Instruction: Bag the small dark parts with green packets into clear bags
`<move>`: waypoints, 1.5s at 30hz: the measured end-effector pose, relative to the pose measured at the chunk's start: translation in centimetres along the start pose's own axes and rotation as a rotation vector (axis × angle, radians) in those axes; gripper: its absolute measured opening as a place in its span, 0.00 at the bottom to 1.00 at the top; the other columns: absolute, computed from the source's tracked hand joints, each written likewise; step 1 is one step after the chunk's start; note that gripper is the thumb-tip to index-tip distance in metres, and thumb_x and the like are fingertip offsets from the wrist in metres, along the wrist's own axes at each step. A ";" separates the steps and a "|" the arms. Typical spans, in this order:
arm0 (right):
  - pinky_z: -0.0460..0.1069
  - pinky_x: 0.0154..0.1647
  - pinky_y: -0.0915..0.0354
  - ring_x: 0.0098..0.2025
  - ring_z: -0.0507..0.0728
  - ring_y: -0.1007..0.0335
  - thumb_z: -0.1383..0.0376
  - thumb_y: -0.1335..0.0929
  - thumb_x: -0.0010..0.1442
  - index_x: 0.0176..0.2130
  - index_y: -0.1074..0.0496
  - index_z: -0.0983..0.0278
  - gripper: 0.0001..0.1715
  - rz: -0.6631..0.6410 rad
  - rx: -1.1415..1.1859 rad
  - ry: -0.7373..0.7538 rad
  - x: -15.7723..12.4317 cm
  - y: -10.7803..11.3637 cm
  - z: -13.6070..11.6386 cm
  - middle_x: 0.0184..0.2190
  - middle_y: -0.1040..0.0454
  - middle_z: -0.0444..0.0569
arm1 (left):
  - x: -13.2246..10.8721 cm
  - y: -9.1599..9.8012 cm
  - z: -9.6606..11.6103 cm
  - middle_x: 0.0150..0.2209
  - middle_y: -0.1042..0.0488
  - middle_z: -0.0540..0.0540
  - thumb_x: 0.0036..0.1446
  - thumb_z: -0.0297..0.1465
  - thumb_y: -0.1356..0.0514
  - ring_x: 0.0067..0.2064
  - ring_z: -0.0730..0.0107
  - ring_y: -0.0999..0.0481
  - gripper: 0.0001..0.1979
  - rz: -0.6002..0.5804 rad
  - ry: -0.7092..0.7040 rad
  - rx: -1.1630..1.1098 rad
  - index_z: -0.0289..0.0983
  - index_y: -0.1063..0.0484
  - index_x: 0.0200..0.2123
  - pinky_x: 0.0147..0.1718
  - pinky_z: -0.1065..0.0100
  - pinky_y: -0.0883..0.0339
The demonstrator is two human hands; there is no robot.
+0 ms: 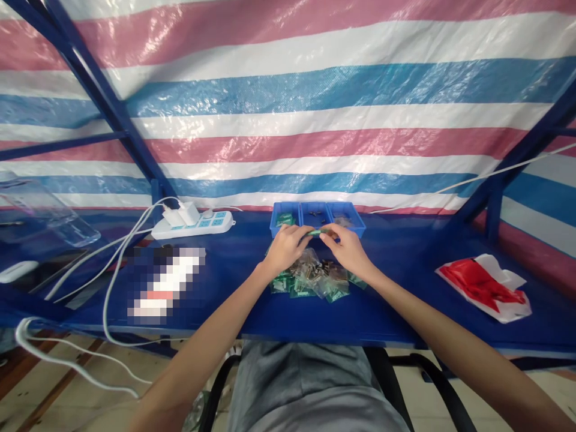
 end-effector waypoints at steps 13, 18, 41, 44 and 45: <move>0.50 0.29 0.36 0.31 0.57 0.35 0.53 0.32 0.63 0.26 0.37 0.61 0.19 0.131 0.040 -0.013 0.0 0.2 0.1 0.26 0.34 0.46 | -0.2 0.6 1.1 0.64 0.38 0.35 0.67 0.34 0.43 0.50 0.57 0.23 0.33 -0.077 -0.061 0.036 0.46 0.50 0.71 0.32 0.67 0.24; 0.50 0.26 0.31 0.36 0.57 0.28 0.47 0.31 0.61 0.28 0.31 0.63 0.23 0.064 0.310 -0.049 -0.2 0.3 -1.2 0.48 0.26 0.55 | -0.1 0.4 1.0 0.63 0.37 0.37 0.70 0.27 0.52 0.56 0.58 0.26 0.27 -0.091 -0.085 0.082 0.45 0.46 0.69 0.38 0.66 0.23; 0.46 0.26 0.37 0.32 0.55 0.24 0.58 0.28 0.56 0.44 0.22 0.63 0.16 0.027 0.746 -0.244 0.1 0.0 0.0 0.28 0.24 0.47 | -0.2 1.2 0.3 0.40 0.21 0.46 0.67 0.46 0.42 0.40 0.67 0.21 0.21 0.175 -0.094 0.049 0.41 0.25 0.55 0.40 0.69 0.28; 0.46 0.24 0.37 0.32 0.57 0.22 0.59 0.29 0.57 0.47 0.23 0.63 0.19 -0.023 0.673 -0.224 0.0 -0.3 -0.3 0.34 0.20 0.50 | -0.1 1.7 -0.2 0.38 0.26 0.46 0.70 0.41 0.46 0.39 0.69 0.24 0.16 0.190 -0.002 0.074 0.43 0.21 0.50 0.35 0.71 0.32; 0.46 0.23 0.38 0.31 0.57 0.21 0.59 0.29 0.57 0.48 0.23 0.63 0.19 -0.028 0.637 -0.204 -0.1 -0.4 -0.4 0.37 0.20 0.52 | -0.1 1.9 -0.3 0.39 0.27 0.46 0.71 0.40 0.46 0.39 0.70 0.25 0.15 0.198 0.035 0.080 0.43 0.21 0.48 0.33 0.72 0.34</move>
Point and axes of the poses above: each hand's wrist, its own x-axis towards the middle knuckle, its own y-axis out of the back of the hand, z = x × y, the point moved 1 cm from there along x, towards the middle knuckle
